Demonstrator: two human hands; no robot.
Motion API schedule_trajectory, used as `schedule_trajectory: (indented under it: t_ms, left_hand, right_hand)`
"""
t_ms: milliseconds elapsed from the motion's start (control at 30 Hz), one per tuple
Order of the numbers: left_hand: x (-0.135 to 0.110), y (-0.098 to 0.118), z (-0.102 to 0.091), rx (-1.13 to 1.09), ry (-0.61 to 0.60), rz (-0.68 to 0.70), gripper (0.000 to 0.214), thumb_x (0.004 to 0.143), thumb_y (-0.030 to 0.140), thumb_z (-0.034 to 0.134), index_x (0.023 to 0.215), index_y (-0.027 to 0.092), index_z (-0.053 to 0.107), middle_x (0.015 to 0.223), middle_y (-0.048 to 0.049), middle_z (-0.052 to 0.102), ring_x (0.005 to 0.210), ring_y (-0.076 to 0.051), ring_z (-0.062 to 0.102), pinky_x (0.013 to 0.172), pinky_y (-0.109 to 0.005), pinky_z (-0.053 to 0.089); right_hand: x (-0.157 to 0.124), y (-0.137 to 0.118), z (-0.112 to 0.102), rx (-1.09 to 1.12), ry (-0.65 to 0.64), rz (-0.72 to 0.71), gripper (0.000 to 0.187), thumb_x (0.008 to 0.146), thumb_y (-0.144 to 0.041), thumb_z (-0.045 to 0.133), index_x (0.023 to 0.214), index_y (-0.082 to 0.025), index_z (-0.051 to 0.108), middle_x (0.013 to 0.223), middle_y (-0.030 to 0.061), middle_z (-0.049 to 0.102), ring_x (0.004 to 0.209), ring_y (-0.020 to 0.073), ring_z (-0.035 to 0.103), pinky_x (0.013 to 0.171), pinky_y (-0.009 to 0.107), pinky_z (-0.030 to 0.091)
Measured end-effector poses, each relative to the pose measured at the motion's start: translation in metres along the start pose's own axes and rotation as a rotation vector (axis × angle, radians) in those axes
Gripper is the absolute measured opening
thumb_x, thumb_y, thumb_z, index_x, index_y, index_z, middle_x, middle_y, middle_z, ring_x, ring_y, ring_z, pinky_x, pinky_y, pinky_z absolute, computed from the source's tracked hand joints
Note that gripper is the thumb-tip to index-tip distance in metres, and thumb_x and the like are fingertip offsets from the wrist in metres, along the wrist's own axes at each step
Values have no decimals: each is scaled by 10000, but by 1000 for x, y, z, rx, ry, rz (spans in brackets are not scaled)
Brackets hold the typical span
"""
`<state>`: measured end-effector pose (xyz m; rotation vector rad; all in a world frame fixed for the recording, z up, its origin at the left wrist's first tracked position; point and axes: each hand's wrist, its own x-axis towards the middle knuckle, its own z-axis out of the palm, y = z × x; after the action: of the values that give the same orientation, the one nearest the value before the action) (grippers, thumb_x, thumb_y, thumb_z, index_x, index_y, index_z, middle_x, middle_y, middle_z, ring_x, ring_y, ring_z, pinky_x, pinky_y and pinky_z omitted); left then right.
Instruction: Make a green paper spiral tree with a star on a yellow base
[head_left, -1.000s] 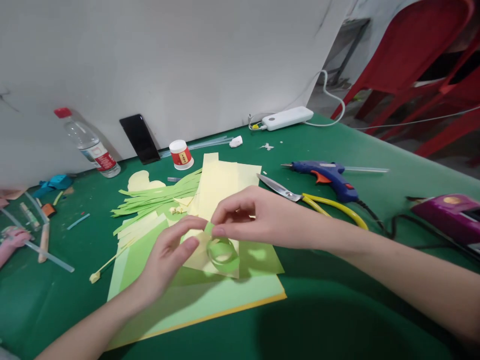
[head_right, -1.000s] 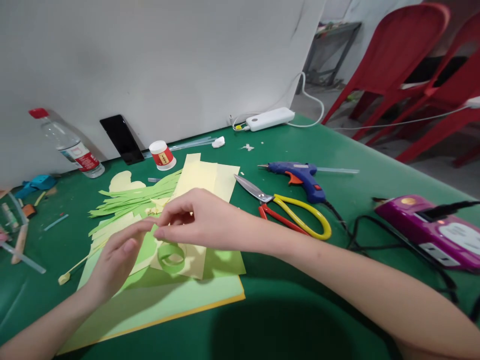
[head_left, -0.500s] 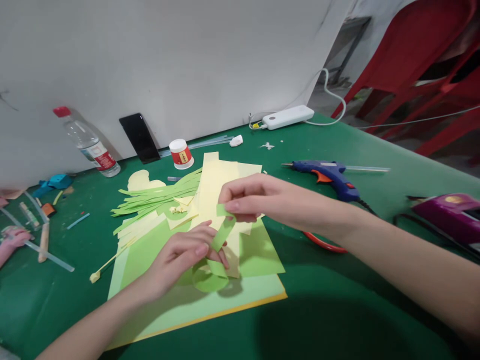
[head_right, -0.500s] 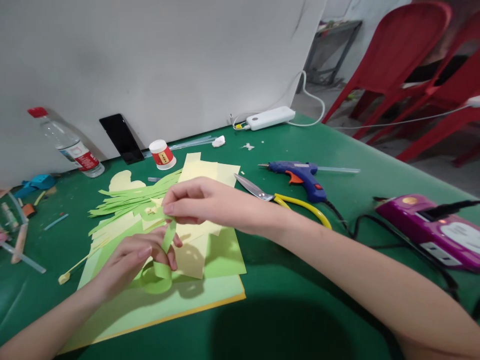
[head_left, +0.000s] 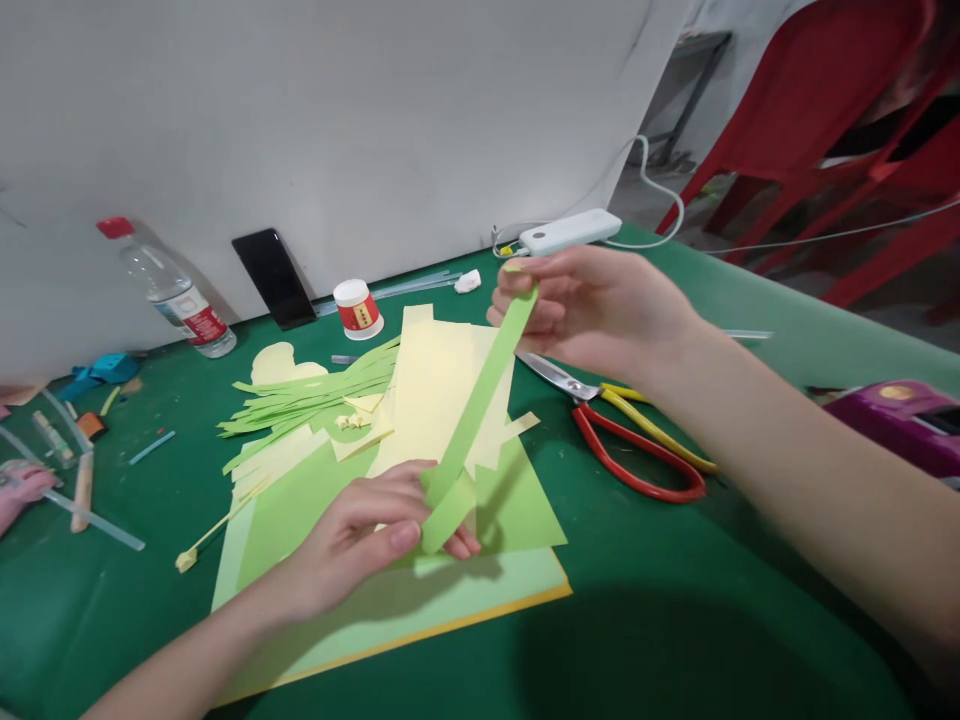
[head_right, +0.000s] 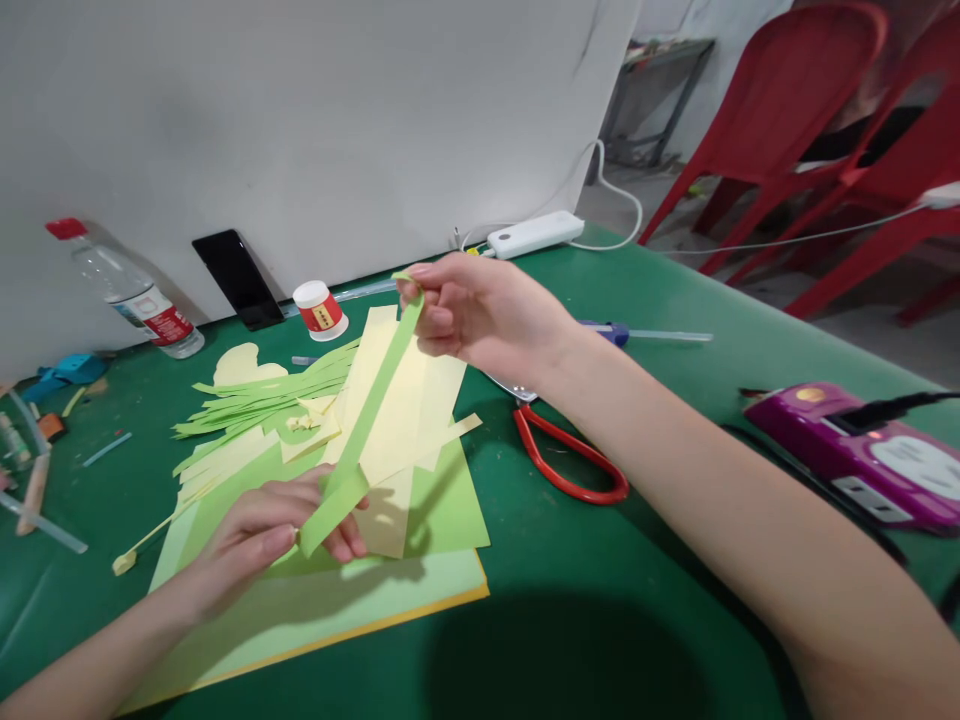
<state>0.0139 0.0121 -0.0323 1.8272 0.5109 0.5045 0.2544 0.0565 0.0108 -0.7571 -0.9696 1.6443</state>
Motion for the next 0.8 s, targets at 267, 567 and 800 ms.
schedule_trajectory:
  t_ms: [267, 567, 800]
  left_hand:
    - [1, 1, 5, -10, -71, -13, 312, 904, 357, 422, 901, 244, 713, 897, -44, 728, 869, -204, 625, 952, -406, 372]
    - [2, 3, 9, 26, -150, 6, 387, 902, 406, 400, 854, 206, 727, 839, -86, 738, 772, -197, 649, 938, -407, 376]
    - [2, 3, 8, 37, -251, 29, 312, 886, 314, 432, 843, 199, 719, 842, -100, 735, 831, -225, 638, 909, -419, 411]
  right_hand:
    - [-8, -26, -10, -48, 156, -161, 428, 930, -205, 130, 589, -162, 385, 490, -59, 197, 459, 35, 235, 461, 215, 220]
    - [-8, -43, -31, -53, 308, -295, 524, 899, -213, 56, 471, -68, 322, 414, -78, 235, 451, -20, 204, 439, 236, 189]
    - [0, -44, -40, -26, 404, -278, 555, 902, -179, 71, 444, -101, 375, 389, -68, 236, 417, -11, 217, 444, 280, 195]
